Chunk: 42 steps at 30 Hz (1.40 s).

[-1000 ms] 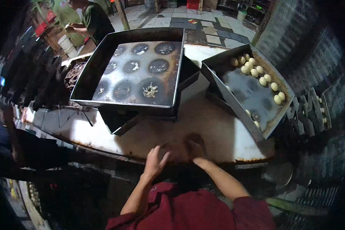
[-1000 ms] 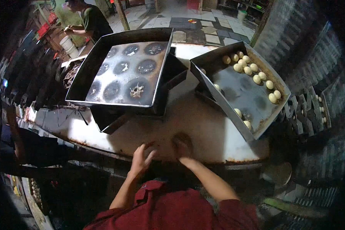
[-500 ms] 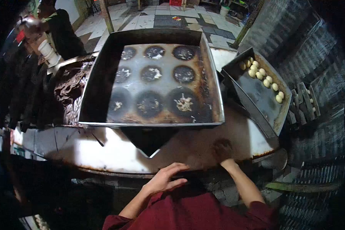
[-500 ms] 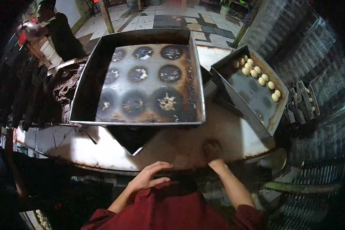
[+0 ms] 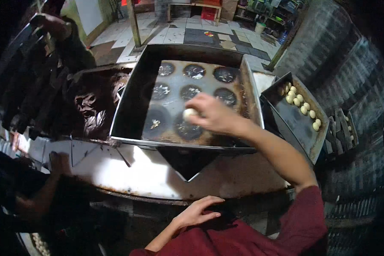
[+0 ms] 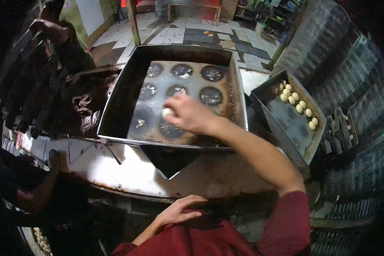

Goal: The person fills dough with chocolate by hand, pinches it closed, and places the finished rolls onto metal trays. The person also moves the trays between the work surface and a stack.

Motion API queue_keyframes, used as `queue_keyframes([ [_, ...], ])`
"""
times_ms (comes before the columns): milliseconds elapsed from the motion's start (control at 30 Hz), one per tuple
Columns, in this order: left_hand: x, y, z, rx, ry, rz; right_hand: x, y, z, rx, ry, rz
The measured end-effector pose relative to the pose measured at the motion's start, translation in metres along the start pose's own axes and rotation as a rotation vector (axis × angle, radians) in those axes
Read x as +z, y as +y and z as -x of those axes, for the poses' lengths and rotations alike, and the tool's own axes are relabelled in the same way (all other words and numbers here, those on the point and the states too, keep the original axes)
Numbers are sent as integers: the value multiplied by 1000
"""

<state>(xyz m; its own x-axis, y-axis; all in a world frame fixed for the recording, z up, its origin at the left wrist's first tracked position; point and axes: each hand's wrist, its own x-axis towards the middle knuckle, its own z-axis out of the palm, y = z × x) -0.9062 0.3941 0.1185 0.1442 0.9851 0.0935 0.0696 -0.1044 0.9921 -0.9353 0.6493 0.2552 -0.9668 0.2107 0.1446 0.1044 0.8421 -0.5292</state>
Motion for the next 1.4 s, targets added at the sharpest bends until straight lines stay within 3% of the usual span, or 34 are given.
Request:
queue_keyframes([
  [67, 10, 11, -7, -50, -29, -9, 41, 31, -15, -79, -237, 186],
  [133, 24, 14, -13, -106, 91, -19, 21, 16, 5, -53, -193, 244],
  [200, 44, 2, -13, -254, 187, 71, -29, 15, 44, 46, 45, 159],
  [267, 68, 0, -17, -292, 319, 184, -95, 37, 113, 169, 165, -160],
  [333, 98, 4, -24, -355, 523, 345, -137, 111, 196, 131, 363, 97],
  [400, 125, -5, -32, -328, 568, 457, -165, 189, 289, 346, 153, 305],
  [433, 136, -2, -36, -354, 622, 446, -169, 213, 328, 507, -115, 428],
  [533, 167, 10, -53, -391, 708, 479, -153, 241, 394, 627, -501, 251],
  [600, 176, 21, -71, -356, 531, 535, -144, 229, 400, 754, -340, -24],
  [633, 178, 25, -79, -383, 468, 418, -139, 224, 405, 737, -342, -26],
  [667, 179, 25, -84, -374, 493, 408, -133, 218, 407, 727, 6, 16],
  [700, 182, 23, -90, -291, 428, 409, -127, 210, 403, 692, 349, 53],
  [767, 192, 32, -98, -115, 375, 595, -119, 139, 390, 467, 633, 51],
  [833, 196, 42, -100, 21, 448, 753, -67, 70, 376, 211, 606, 256],
  [900, 186, 42, -78, -67, 471, 1267, 3, 1, 356, -132, 380, 161],
  [933, 177, 39, -49, -229, 593, 1102, 35, -32, 345, -306, 208, 26],
  [967, 170, 35, -20, -200, 699, 1077, 54, -63, 337, -376, -31, -42],
  [1000, 165, 29, 12, -175, 803, 1051, 80, -85, 327, -494, 8, -124],
  [1067, 167, 14, 76, -48, 955, 851, 136, -118, 297, -372, 38, -470],
  [1133, 183, 17, 124, -246, 1148, 785, 198, -151, 249, -381, 268, -560],
  [1167, 177, 14, 139, 5, 1353, 841, 219, -172, 222, -296, 349, -626],
  [1200, 155, 30, 164, 244, 1251, 1115, 238, -190, 195, -206, 421, -688],
  [1267, 136, 34, 207, 288, 1353, 1105, 289, -206, 129, -293, 614, -512],
  [1400, 93, 22, 255, 456, 1344, 1196, 356, -151, -13, 134, 601, -268],
])
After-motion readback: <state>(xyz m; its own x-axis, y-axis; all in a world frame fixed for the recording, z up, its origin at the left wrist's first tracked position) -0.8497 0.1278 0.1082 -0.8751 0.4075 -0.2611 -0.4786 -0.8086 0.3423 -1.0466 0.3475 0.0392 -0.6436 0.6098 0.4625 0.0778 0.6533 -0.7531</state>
